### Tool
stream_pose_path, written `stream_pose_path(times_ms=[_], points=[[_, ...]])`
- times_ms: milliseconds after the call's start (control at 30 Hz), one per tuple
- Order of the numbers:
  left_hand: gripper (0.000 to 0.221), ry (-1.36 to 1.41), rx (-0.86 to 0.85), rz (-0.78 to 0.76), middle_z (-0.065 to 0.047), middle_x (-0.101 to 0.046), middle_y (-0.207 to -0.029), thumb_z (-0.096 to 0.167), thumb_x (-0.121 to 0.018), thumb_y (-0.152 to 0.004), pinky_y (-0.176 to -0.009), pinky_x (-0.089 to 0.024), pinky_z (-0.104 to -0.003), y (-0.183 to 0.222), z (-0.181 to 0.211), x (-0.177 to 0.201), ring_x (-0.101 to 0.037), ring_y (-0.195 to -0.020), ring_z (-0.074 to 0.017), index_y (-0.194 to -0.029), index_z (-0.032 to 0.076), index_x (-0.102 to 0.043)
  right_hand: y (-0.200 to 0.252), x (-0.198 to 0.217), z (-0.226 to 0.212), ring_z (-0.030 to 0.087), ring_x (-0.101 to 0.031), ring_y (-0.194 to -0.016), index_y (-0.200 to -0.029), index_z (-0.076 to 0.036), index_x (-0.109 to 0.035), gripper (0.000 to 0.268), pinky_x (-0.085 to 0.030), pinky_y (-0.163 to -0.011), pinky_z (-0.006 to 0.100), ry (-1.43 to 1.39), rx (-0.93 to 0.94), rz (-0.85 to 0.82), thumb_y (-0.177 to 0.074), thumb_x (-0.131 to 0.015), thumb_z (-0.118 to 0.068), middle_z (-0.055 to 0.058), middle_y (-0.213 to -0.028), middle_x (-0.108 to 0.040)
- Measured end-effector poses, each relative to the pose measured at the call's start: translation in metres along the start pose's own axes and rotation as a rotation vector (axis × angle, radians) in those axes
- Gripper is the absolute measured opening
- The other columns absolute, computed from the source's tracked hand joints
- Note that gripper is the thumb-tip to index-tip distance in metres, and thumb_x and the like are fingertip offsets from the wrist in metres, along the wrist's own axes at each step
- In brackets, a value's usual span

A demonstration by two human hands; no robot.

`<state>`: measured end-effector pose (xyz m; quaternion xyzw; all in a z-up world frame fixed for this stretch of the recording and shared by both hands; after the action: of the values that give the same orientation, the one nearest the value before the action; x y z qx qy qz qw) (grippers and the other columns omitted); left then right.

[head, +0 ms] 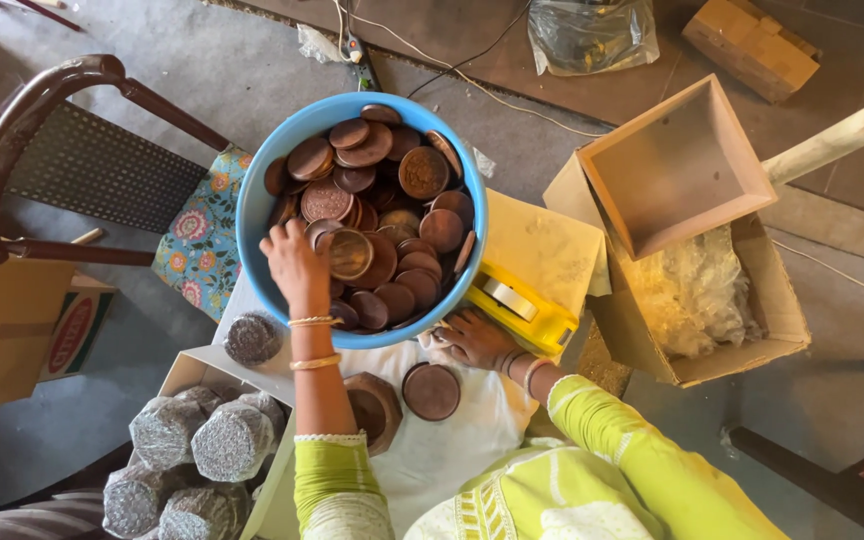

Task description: The person wraps small jars in bubble wrap and places them into a cardboard box, wipes brown circular lids with a cloth, and organizes the items into boxes and containers.

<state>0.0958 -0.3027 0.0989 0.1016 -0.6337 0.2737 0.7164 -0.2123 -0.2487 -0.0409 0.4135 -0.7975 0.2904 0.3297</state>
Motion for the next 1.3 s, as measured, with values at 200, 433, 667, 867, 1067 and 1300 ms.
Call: stream_pose_path(times_ms=[200, 433, 667, 867, 1067, 1300], points=[[0.053, 0.413, -0.166, -0.095, -0.021, -0.059, -0.125, 0.029, -0.080, -0.088, -0.096, -0.050, -0.048, -0.016, 0.080, -0.063, -0.055, -0.115, -0.0389, -0.130, 0.003, -0.059, 0.000, 0.001, -0.001, 0.035, -0.056, -0.105, -0.124, -0.016, -0.062, 0.037, -0.048, -0.095, 0.049, 0.050, 0.007, -0.003, -0.087, -0.065, -0.022, 0.011, -0.118, -0.059], [0.075, 0.596, -0.177, -0.106, -0.026, -0.056, -0.115, 0.028, -0.083, -0.084, -0.091, -0.047, -0.054, -0.024, 0.141, -0.114, -0.052, -0.104, -0.0457, -0.145, 0.007, -0.045, 0.003, -0.013, 0.008, 0.036, -0.054, -0.106, -0.123, -0.017, -0.061, 0.038, -0.047, -0.096, 0.049, 0.055, 0.010, -0.016, -0.086, -0.065, -0.022, 0.012, -0.114, -0.057], [0.019, 0.741, -0.275, -0.076, -0.016, -0.060, -0.100, 0.003, -0.065, -0.093, -0.076, -0.051, -0.047, -0.005, 0.132, -0.102, -0.062, -0.089, -0.0395, -0.110, 0.013, -0.062, 0.005, -0.018, 0.010, 0.037, -0.054, -0.107, -0.124, -0.016, -0.062, 0.039, -0.048, -0.096, 0.049, 0.038, 0.003, -0.036, -0.086, -0.066, -0.024, 0.013, -0.118, -0.057], [0.026, 0.738, -0.132, -0.063, -0.017, -0.064, -0.087, 0.002, -0.065, -0.085, -0.066, -0.051, -0.048, 0.000, 0.100, -0.050, -0.063, -0.075, -0.0393, -0.108, 0.014, -0.064, 0.006, -0.024, 0.013, 0.037, -0.054, -0.108, -0.126, -0.016, -0.062, 0.041, -0.048, -0.095, 0.049, 0.001, -0.039, -0.064, -0.085, -0.067, -0.025, 0.013, -0.122, -0.058], [0.029, 0.524, 0.128, -0.089, -0.021, -0.067, -0.079, 0.008, -0.066, -0.082, -0.067, -0.052, -0.052, 0.011, 0.035, 0.002, -0.066, -0.074, -0.0429, -0.110, 0.016, -0.067, 0.005, -0.015, 0.008, 0.037, -0.055, -0.112, -0.125, -0.016, -0.062, 0.040, -0.047, -0.099, 0.050, 0.023, -0.010, -0.010, -0.086, -0.066, -0.023, 0.013, -0.126, -0.058], [0.014, -0.051, -0.038, -0.088, -0.016, -0.065, -0.098, 0.019, -0.069, -0.083, -0.076, -0.050, -0.052, 0.015, -0.022, -0.009, -0.060, -0.091, -0.0410, -0.097, 0.016, -0.071, 0.005, -0.014, 0.007, 0.038, -0.055, -0.113, -0.126, -0.016, -0.063, 0.040, -0.047, -0.099, 0.051, -0.026, -0.025, -0.024, -0.087, -0.066, -0.023, 0.014, -0.128, -0.057]])
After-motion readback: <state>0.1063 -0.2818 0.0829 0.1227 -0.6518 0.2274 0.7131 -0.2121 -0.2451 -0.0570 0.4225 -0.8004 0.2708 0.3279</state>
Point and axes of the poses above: each hand's wrist, its own y-axis away from the middle knuckle, its own x-axis out of the back of the hand, z = x × y, the point moved 2 cm from there along -y, towards the middle knuckle
